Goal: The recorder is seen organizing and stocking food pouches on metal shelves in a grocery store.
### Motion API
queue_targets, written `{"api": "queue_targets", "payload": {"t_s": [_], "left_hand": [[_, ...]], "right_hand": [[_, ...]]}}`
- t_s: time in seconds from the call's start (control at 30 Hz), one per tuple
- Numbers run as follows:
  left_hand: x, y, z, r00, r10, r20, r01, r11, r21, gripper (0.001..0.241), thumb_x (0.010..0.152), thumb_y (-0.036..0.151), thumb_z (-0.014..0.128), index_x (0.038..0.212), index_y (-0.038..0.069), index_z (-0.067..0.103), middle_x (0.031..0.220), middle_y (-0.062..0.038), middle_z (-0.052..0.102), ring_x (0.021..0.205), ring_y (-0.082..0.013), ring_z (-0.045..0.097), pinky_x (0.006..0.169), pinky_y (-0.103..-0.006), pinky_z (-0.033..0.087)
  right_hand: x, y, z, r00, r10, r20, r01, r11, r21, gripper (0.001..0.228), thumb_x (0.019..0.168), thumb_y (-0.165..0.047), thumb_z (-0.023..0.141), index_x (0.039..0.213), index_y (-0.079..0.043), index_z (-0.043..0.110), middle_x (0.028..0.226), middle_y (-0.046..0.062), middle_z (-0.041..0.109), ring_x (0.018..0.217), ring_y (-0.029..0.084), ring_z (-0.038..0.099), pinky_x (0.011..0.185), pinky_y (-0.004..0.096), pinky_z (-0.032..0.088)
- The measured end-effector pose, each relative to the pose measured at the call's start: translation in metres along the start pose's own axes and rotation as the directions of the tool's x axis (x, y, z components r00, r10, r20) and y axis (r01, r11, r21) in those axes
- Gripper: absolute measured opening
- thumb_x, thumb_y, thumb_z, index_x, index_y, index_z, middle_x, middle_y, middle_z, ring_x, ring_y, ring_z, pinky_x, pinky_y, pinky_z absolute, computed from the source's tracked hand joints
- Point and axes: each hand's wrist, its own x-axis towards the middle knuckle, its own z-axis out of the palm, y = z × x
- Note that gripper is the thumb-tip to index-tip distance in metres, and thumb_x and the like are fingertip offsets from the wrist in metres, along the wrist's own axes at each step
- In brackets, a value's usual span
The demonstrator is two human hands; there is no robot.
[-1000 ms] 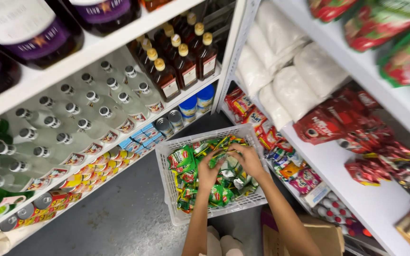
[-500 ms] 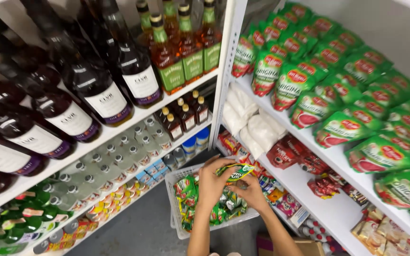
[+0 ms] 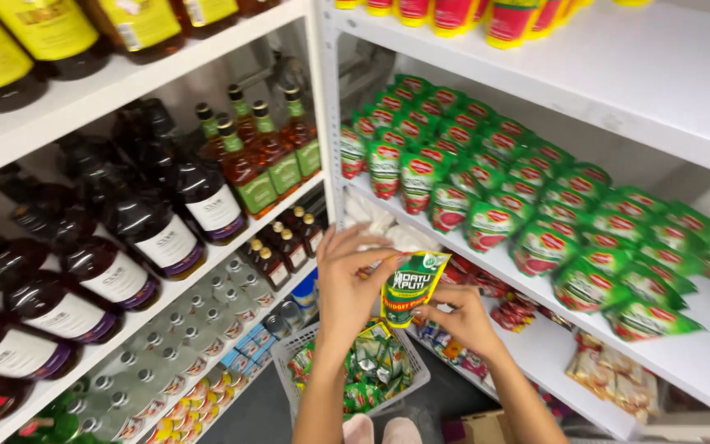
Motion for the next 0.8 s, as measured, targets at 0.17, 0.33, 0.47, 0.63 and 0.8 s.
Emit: {"api": "queue_targets", "payload": {"t_s": [0.17, 0.33, 0.47, 0.63, 0.8], "left_hand": [[0.023, 0.047, 0.011, 0.991, 0.137, -0.014, -0.137, 0.988, -0.069, 0.016, 0.068, 0.016, 0.088, 0.082, 0.013, 0.082, 0.109, -0.005, 0.066, 0.124, -0.0302, 0.058, 0.109, -0.0462, 0.039], [0.045, 0.072, 0.038, 0.972, 0.233, 0.010, -0.229, 0.961, -0.155, 0.018, 0.065, 0.016, 0.092, 0.079, 0.012, 0.080, 0.107, -0.004, 0.062, 0.118, -0.0290, 0.058, 0.103, -0.0452, 0.043], [0.061, 0.076, 0.065, 0.969, 0.242, 0.048, -0.225, 0.945, -0.238, 0.018, 0.066, 0.013, 0.091, 0.080, 0.011, 0.080, 0.101, -0.003, 0.062, 0.112, -0.0265, 0.060, 0.096, -0.0426, 0.045], [0.105, 0.089, 0.092, 0.947, 0.296, 0.128, -0.238, 0.909, -0.342, 0.019, 0.067, 0.013, 0.090, 0.083, 0.011, 0.080, 0.095, -0.002, 0.064, 0.103, -0.0229, 0.062, 0.086, -0.0380, 0.048], [0.173, 0.121, 0.105, 0.782, 0.602, 0.162, -0.574, 0.797, -0.189, 0.018, 0.074, 0.025, 0.087, 0.082, 0.011, 0.079, 0.082, 0.000, 0.068, 0.096, -0.0228, 0.063, 0.093, -0.0415, 0.041]], "right_hand": [[-0.023, -0.046, -0.050, 0.988, -0.130, -0.084, 0.120, 0.986, -0.118, 0.020, 0.078, -0.012, 0.084, 0.095, -0.003, 0.079, 0.089, 0.009, 0.081, 0.077, 0.016, 0.077, 0.072, 0.031, 0.058], [-0.035, -0.081, -0.087, 0.984, -0.035, -0.177, 0.006, 0.987, -0.160, 0.021, 0.076, -0.015, 0.086, 0.094, -0.004, 0.081, 0.081, 0.008, 0.082, 0.067, 0.017, 0.073, 0.064, 0.031, 0.057], [-0.036, -0.084, -0.114, 0.972, 0.095, -0.217, -0.150, 0.955, -0.256, 0.023, 0.073, -0.018, 0.089, 0.092, -0.006, 0.083, 0.068, 0.009, 0.077, 0.056, 0.017, 0.067, 0.052, 0.032, 0.051], [-0.018, -0.115, -0.165, 0.991, 0.048, -0.121, -0.086, 0.940, -0.330, 0.031, 0.075, -0.017, 0.087, 0.102, -0.005, 0.080, 0.076, 0.010, 0.079, 0.055, 0.016, 0.069, 0.051, 0.033, 0.053], [0.017, -0.161, -0.230, 0.993, 0.115, 0.028, -0.095, 0.919, -0.382, 0.023, 0.083, -0.017, 0.079, 0.103, -0.006, 0.078, 0.078, 0.006, 0.083, 0.056, 0.017, 0.075, 0.053, 0.035, 0.058]]}}
